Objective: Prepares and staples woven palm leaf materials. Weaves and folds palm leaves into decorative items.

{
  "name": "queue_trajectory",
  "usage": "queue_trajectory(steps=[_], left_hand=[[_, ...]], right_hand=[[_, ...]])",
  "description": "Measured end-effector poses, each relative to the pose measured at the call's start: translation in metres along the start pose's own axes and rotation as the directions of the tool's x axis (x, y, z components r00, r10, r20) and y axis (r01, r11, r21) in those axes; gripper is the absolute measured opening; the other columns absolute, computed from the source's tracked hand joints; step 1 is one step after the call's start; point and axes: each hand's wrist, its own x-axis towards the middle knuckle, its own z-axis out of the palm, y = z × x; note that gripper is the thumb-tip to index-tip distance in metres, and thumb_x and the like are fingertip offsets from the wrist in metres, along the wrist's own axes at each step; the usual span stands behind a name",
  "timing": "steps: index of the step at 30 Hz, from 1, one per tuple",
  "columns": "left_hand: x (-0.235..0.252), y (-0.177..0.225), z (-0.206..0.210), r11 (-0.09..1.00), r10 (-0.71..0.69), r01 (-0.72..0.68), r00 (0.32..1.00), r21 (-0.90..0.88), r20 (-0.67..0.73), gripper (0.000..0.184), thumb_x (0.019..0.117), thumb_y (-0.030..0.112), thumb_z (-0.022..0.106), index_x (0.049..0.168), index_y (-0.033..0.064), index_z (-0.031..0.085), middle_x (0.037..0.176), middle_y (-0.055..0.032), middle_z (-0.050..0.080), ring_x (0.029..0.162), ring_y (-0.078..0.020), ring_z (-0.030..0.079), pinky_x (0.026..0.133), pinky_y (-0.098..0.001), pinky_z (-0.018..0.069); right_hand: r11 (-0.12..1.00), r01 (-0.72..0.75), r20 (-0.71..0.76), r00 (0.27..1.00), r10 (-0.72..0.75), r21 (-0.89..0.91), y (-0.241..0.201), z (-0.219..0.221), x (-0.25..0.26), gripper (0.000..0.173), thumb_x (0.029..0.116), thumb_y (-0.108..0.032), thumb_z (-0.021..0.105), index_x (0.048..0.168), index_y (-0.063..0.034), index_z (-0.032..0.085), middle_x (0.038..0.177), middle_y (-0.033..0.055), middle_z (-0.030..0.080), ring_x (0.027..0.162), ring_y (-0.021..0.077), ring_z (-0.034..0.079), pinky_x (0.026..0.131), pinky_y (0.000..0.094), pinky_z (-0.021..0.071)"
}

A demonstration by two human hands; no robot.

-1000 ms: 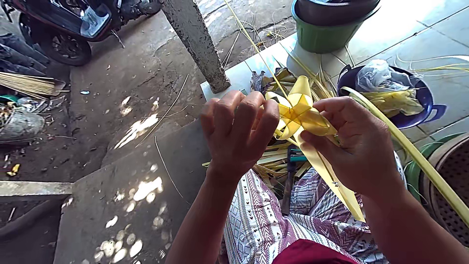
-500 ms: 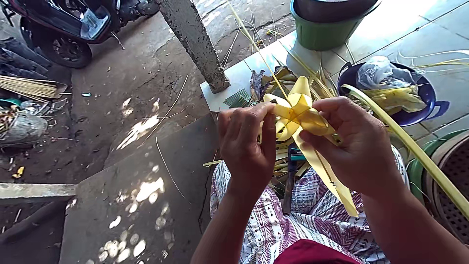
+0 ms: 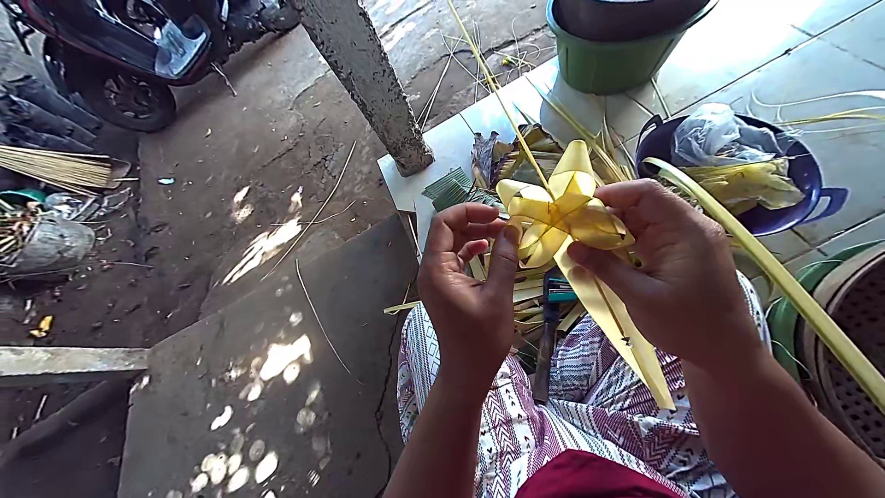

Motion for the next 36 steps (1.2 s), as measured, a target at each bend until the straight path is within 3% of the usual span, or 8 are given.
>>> queue_trajectory(steps=[7,15,23,26,29,31,33,36], left_hand=[[0.003,0.008,-0.002,0.999,0.017,-0.017,1.000,0.034,0.007,0.023,0.0962,0.003,0.063,0.118,0.0059,0.055,0.101,0.0012,0.067,0.084,-0.0036,0.069,0.072,-0.0205,0.0593],[-0.005,-0.004,0.004,1.000,0.009,-0.009,1.000,0.011,-0.016,0.022,0.0958,0.002,0.064,0.116,0.0053,0.056,0.099,0.0014,0.066,0.082,-0.0020,0.067,0.070,-0.0187,0.0584],[-0.048,-0.064,0.030,0.841,-0.470,0.476,0.878,-0.255,0.092,0.019,0.0961,-0.001,0.063,0.112,0.0068,0.058,0.092,0.0003,0.065,0.074,-0.0064,0.067,0.066,-0.0244,0.0606],[-0.058,-0.086,0.035,0.741,-0.588,0.618,0.786,-0.261,0.192,0.019,0.0984,-0.001,0.059,0.115,0.0074,0.055,0.093,0.0008,0.065,0.077,-0.0059,0.067,0.070,-0.0236,0.0588],[-0.066,-0.100,0.037,0.681,-0.638,0.693,0.721,-0.237,0.271,0.020,0.0986,-0.002,0.057,0.117,0.0057,0.054,0.094,-0.0011,0.064,0.079,-0.0071,0.067,0.072,-0.0253,0.0587],[-0.069,-0.105,0.038,0.672,-0.647,0.708,0.704,-0.218,0.292,0.019,0.0983,-0.002,0.059,0.116,0.0053,0.055,0.093,-0.0016,0.064,0.076,-0.0068,0.066,0.070,-0.0243,0.0587],[-0.071,-0.108,0.040,0.690,-0.632,0.694,0.716,-0.205,0.297,0.017,0.0978,-0.001,0.060,0.113,0.0058,0.056,0.090,-0.0006,0.063,0.071,-0.0046,0.062,0.066,-0.0208,0.0553],[-0.069,-0.110,0.040,0.697,-0.623,0.689,0.719,-0.197,0.309,0.012,0.0988,-0.001,0.058,0.108,0.0070,0.058,0.088,-0.0005,0.062,0.069,-0.0042,0.060,0.063,-0.0199,0.0533]], right_hand=[[0.995,0.015,-0.040,0.999,-0.019,-0.100,0.000,0.006,-0.001,0.032,0.0934,-0.015,0.068,0.123,-0.0089,0.060,0.099,-0.0038,0.068,0.087,-0.0060,0.064,0.076,0.0098,0.0536],[0.928,-0.266,0.228,0.951,0.208,0.260,0.007,0.004,0.002,0.015,0.0929,-0.014,0.064,0.108,-0.0153,0.061,0.089,-0.0063,0.067,0.076,0.0002,0.067,0.062,0.0165,0.0569],[0.793,-0.582,0.555,0.726,0.405,0.183,0.050,-0.013,-0.025,0.037,0.0991,-0.044,0.049,0.122,-0.0186,0.063,0.095,-0.0049,0.071,0.087,0.0045,0.068,0.074,0.0231,0.0577],[0.767,-0.603,0.536,0.731,0.422,0.218,0.071,-0.017,-0.045,0.034,0.1007,-0.041,0.041,0.095,-0.0223,0.069,0.080,-0.0109,0.068,0.073,-0.0030,0.063,0.065,0.0162,0.0529],[0.676,-0.676,0.446,0.722,0.529,0.293,0.073,-0.014,-0.062,0.032,0.0969,-0.031,0.039,0.094,-0.0225,0.069,0.080,-0.0123,0.069,0.072,-0.0035,0.065,0.065,0.0173,0.0557],[0.697,-0.682,0.318,0.726,0.610,0.220,0.074,-0.008,-0.071,0.038,0.0999,-0.049,0.038,0.099,-0.0218,0.065,0.079,-0.0120,0.066,0.069,-0.0027,0.064,0.062,0.0175,0.0549],[0.813,-0.582,0.208,0.796,0.568,0.007,0.079,0.000,-0.079,0.065,0.0989,-0.074,0.029,0.099,-0.0168,0.061,0.082,-0.0077,0.056,0.071,-0.0008,0.059,0.061,0.0192,0.0512],[0.914,-0.263,0.076,0.951,0.300,-0.310,0.080,0.010,-0.087,0.082,0.0997,-0.075,0.017,0.078,-0.0097,0.062,0.086,0.0019,0.049,0.078,0.0068,0.051,0.066,0.0228,0.0439]])
